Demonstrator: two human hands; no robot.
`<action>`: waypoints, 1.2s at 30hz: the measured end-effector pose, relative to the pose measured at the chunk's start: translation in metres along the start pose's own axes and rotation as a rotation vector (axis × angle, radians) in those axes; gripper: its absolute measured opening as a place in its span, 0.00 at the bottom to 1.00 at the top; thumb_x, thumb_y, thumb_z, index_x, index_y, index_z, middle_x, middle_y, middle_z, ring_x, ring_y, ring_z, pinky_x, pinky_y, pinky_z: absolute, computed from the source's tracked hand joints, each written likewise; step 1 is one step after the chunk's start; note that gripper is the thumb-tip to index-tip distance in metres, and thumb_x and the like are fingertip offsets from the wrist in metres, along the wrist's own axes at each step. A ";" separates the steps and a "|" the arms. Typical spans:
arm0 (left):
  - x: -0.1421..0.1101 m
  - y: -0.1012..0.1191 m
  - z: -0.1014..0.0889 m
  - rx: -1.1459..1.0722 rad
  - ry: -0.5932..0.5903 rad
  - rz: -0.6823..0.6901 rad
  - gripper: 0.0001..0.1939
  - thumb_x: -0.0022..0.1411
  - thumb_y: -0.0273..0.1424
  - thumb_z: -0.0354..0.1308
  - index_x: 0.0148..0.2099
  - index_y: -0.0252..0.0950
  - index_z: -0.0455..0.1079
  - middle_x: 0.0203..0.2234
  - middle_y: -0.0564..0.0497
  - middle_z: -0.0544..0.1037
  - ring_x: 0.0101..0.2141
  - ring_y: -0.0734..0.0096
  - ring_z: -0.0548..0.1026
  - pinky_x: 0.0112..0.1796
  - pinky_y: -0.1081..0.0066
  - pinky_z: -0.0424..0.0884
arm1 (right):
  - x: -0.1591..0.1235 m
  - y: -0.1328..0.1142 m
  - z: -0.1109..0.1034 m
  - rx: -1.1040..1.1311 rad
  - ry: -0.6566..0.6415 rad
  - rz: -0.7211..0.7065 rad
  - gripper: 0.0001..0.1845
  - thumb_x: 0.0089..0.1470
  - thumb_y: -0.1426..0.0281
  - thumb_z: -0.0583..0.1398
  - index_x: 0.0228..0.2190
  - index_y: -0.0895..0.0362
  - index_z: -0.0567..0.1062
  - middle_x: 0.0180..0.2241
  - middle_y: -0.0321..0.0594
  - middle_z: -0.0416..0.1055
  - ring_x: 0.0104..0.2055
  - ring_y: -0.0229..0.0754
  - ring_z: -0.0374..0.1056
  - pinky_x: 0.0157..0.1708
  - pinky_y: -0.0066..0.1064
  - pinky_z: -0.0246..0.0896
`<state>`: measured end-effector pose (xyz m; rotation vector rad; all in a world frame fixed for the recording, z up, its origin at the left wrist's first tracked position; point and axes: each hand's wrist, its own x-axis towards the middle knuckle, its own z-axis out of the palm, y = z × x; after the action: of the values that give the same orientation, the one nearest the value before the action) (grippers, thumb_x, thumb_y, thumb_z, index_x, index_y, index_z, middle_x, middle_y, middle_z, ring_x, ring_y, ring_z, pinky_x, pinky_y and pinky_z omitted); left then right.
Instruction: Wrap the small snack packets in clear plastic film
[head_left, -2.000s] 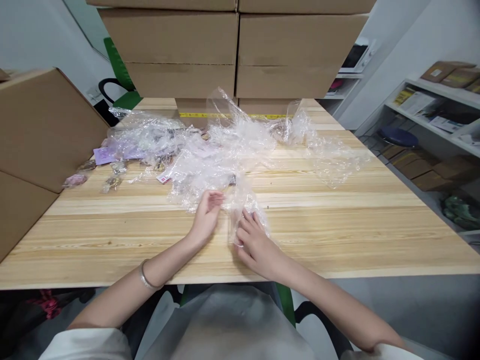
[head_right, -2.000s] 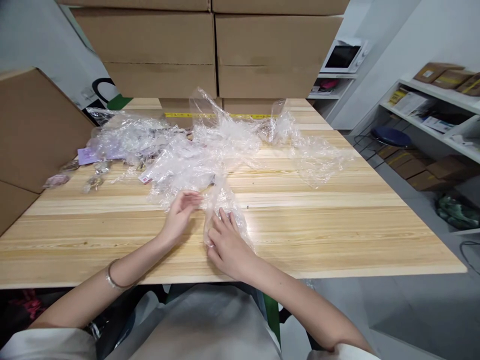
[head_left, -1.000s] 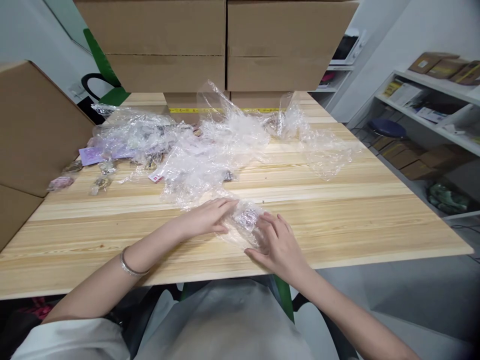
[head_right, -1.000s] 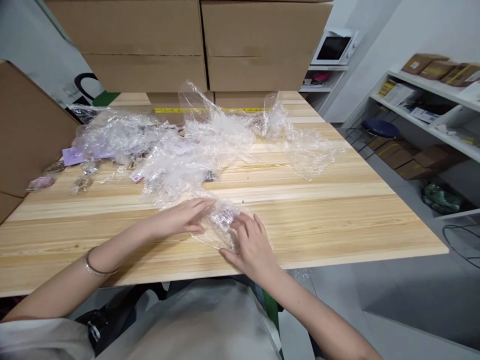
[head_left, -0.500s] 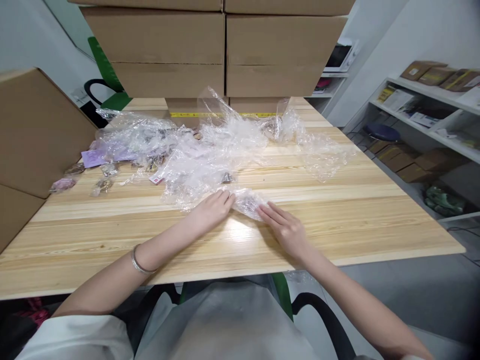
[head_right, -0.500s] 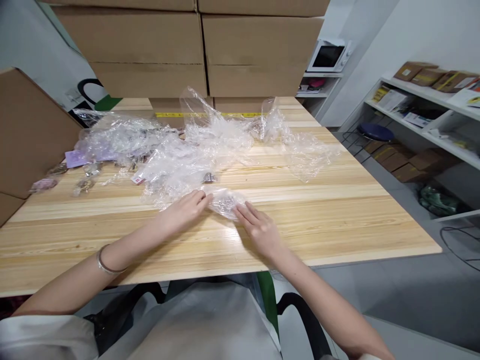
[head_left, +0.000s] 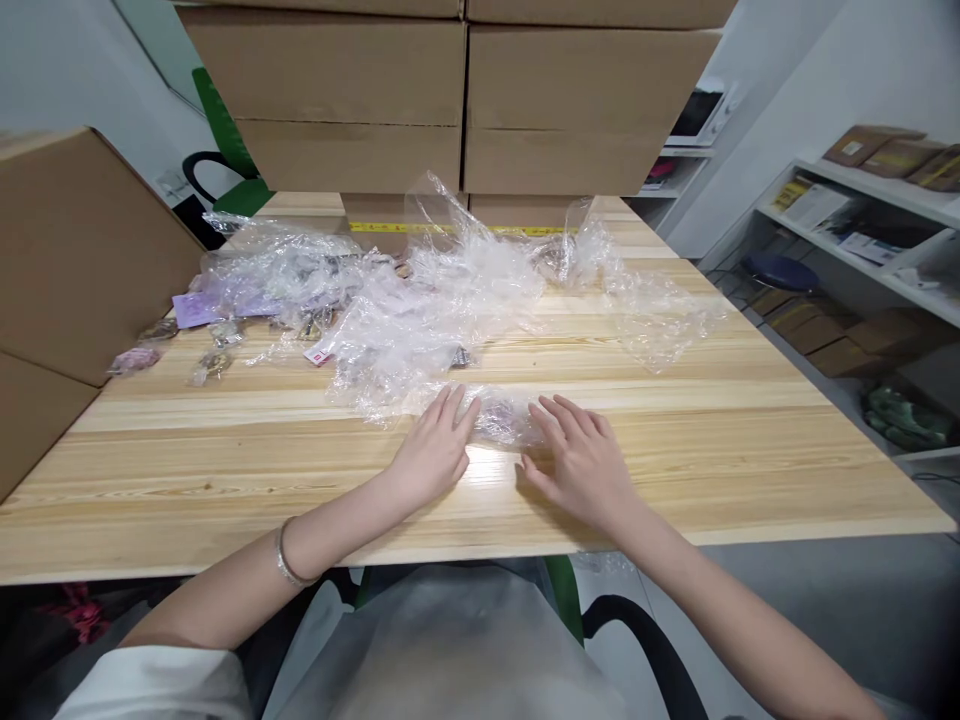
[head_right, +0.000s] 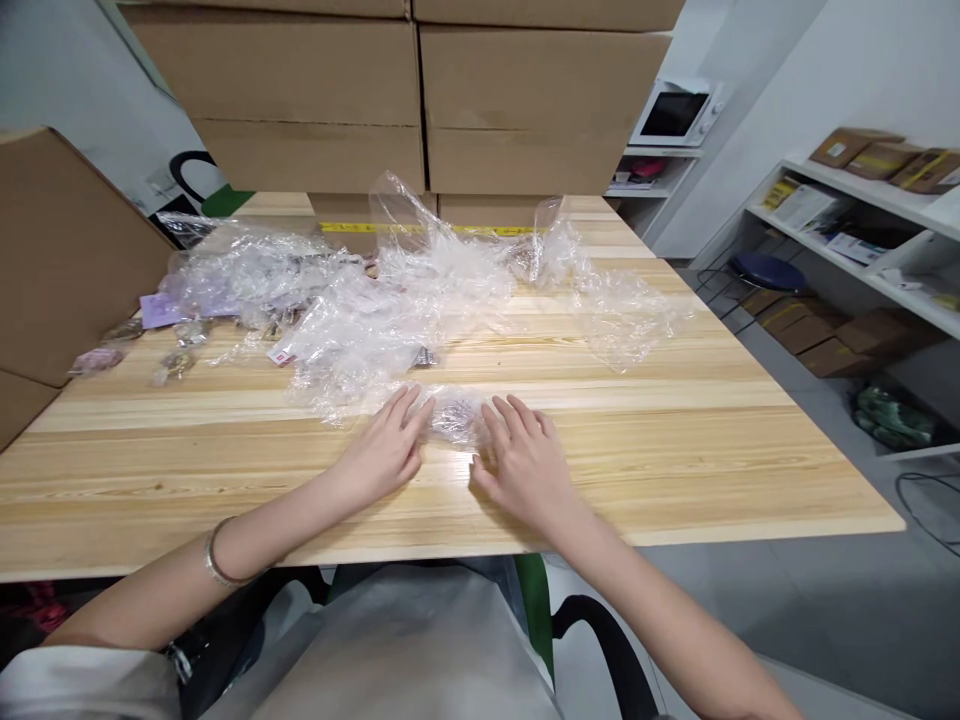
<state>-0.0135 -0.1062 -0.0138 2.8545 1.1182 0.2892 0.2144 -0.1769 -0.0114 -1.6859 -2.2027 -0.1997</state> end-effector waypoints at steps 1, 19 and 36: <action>0.002 0.003 0.003 -0.030 -0.023 -0.041 0.36 0.61 0.25 0.52 0.69 0.23 0.49 0.67 0.25 0.54 0.67 0.40 0.52 0.61 0.49 0.58 | 0.003 -0.005 0.005 -0.020 -0.029 0.039 0.31 0.56 0.67 0.55 0.59 0.66 0.66 0.59 0.62 0.67 0.60 0.65 0.63 0.54 0.57 0.61; 0.023 0.009 0.019 0.114 -0.106 -0.183 0.29 0.60 0.12 0.43 0.64 0.12 0.58 0.60 0.22 0.65 0.63 0.50 0.64 0.62 0.57 0.62 | 0.086 0.002 0.032 0.519 -0.129 0.433 0.29 0.57 0.75 0.53 0.59 0.50 0.71 0.47 0.45 0.79 0.48 0.50 0.73 0.48 0.38 0.64; 0.025 -0.007 0.012 -0.585 0.311 -0.238 0.36 0.65 0.18 0.40 0.74 0.32 0.40 0.68 0.37 0.55 0.67 0.57 0.57 0.64 0.52 0.59 | 0.085 -0.013 0.033 2.068 -0.055 0.757 0.17 0.45 0.67 0.72 0.38 0.55 0.80 0.39 0.36 0.80 0.43 0.40 0.75 0.48 0.29 0.70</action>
<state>0.0026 -0.0841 -0.0228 2.1887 1.1612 0.8978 0.1768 -0.0928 -0.0101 -0.8401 -0.5436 1.6065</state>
